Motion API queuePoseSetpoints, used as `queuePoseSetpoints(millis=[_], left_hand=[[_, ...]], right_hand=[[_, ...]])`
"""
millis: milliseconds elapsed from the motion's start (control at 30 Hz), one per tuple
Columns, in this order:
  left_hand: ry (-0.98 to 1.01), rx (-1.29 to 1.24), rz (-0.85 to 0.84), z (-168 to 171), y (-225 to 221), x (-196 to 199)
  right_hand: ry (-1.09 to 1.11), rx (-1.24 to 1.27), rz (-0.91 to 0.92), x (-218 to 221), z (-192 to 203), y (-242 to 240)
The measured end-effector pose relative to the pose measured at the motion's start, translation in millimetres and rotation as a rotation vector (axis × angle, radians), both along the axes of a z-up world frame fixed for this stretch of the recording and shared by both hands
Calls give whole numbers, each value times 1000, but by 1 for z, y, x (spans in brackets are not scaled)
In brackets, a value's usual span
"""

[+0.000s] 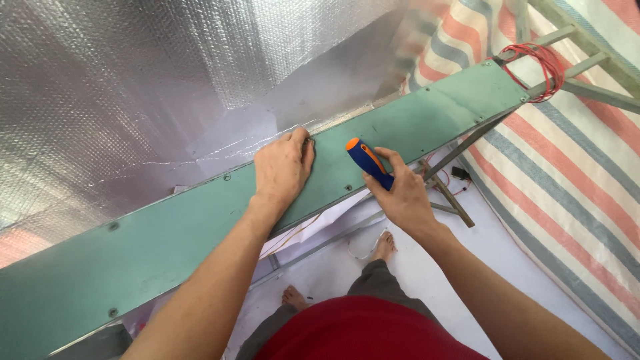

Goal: Using a screwdriver to tuck a white liner into the slot of a green metal beam

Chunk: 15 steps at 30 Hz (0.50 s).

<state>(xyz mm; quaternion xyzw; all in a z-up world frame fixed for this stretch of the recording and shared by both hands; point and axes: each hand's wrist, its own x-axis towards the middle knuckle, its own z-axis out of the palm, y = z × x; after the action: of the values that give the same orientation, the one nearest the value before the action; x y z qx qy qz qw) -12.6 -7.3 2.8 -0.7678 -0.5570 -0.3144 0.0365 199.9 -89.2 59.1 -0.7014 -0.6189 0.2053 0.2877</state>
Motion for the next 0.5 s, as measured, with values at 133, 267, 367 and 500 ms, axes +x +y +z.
queuePoseSetpoints(millis=[133, 267, 367, 500], left_hand=[[-8, 7, -7, -3, 2, 0], [5, 10, -8, -6, 2, -1], [-7, -2, -24, -2, 2, -2], [-19, -33, -25, 0, 0, -3]], right_hand=[[57, -31, -29, 10, -11, 6], [37, -11, -45, 17, -1, 4], [45, 2, -68, 18, 3, 1], [-12, -163, -28, 17, -11, -7]])
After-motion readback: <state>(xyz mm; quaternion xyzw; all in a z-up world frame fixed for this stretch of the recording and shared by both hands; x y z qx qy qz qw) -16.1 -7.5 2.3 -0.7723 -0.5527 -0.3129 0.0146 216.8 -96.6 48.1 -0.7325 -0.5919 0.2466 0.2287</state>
